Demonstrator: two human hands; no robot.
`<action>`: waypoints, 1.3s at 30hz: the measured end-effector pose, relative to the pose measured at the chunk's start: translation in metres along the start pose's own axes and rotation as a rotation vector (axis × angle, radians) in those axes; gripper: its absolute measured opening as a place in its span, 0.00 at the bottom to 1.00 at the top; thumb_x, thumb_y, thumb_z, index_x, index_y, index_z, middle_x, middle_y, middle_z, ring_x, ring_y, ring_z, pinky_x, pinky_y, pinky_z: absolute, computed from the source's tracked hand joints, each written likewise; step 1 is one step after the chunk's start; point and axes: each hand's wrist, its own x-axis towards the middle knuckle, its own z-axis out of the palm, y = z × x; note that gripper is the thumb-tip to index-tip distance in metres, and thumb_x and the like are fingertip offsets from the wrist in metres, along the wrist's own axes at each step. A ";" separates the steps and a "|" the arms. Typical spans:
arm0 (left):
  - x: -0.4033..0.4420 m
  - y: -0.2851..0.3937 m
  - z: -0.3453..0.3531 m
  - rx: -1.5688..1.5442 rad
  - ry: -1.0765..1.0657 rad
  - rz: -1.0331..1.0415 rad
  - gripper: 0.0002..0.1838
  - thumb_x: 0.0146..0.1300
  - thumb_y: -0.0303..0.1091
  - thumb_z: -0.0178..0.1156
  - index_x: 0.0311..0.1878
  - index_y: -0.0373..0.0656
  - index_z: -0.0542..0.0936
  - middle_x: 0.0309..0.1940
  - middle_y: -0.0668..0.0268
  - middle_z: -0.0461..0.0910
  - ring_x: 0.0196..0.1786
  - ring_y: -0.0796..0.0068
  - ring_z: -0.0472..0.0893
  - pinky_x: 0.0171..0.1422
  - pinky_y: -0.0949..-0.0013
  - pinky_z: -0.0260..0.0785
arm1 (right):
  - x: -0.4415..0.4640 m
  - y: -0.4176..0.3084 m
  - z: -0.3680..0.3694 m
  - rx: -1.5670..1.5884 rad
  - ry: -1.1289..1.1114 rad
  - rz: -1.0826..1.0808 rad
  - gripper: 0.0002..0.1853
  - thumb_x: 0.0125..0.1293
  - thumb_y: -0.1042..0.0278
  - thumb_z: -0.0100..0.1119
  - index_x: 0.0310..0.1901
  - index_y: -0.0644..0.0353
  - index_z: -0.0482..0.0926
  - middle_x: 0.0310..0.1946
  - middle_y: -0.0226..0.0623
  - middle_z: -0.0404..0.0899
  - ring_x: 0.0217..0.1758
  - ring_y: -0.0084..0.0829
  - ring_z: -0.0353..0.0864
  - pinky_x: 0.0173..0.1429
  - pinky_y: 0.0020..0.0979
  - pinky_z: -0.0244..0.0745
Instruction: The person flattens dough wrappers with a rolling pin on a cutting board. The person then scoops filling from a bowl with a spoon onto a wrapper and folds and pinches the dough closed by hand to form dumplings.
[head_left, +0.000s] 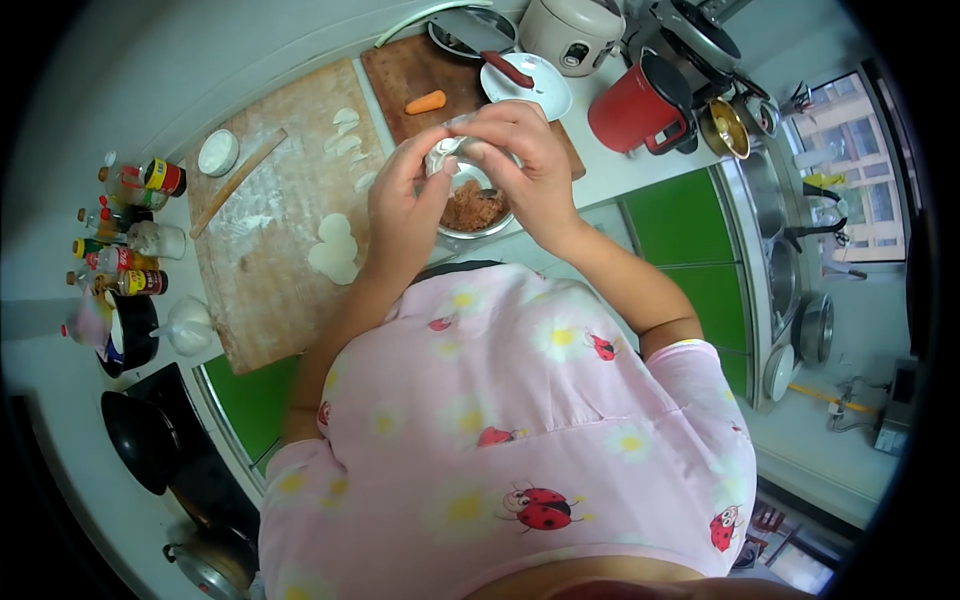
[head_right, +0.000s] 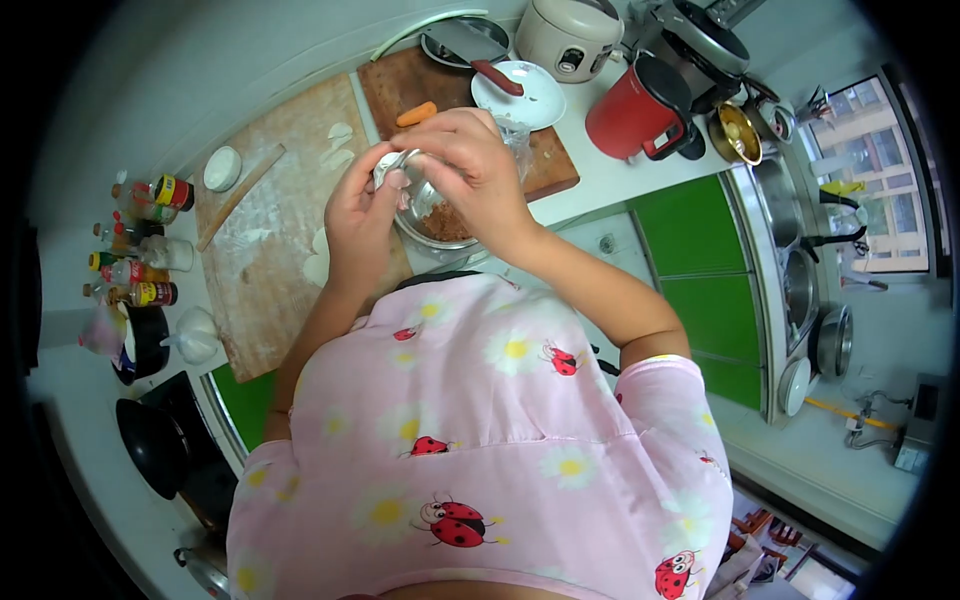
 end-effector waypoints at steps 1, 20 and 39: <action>0.001 0.000 -0.001 -0.023 -0.001 0.005 0.15 0.64 0.24 0.57 0.54 0.38 0.77 0.42 0.64 0.79 0.39 0.78 0.76 0.43 0.76 0.69 | 0.000 -0.007 0.002 0.018 0.025 0.030 0.13 0.57 0.73 0.65 0.45 0.56 0.82 0.44 0.34 0.78 0.53 0.36 0.72 0.57 0.35 0.67; -0.003 0.004 -0.008 -0.154 -0.139 -0.026 0.20 0.68 0.23 0.53 0.62 0.34 0.71 0.44 0.69 0.76 0.41 0.84 0.74 0.44 0.79 0.68 | 0.018 -0.013 -0.003 -0.106 -0.103 -0.276 0.11 0.51 0.74 0.69 0.38 0.56 0.84 0.40 0.29 0.81 0.51 0.36 0.71 0.56 0.36 0.66; 0.002 0.006 0.004 -0.421 -0.166 -0.240 0.16 0.71 0.29 0.50 0.60 0.35 0.70 0.39 0.69 0.76 0.35 0.84 0.77 0.42 0.79 0.71 | 0.006 0.001 0.005 0.093 -0.118 0.144 0.08 0.60 0.70 0.64 0.40 0.58 0.86 0.46 0.32 0.82 0.60 0.37 0.69 0.64 0.36 0.65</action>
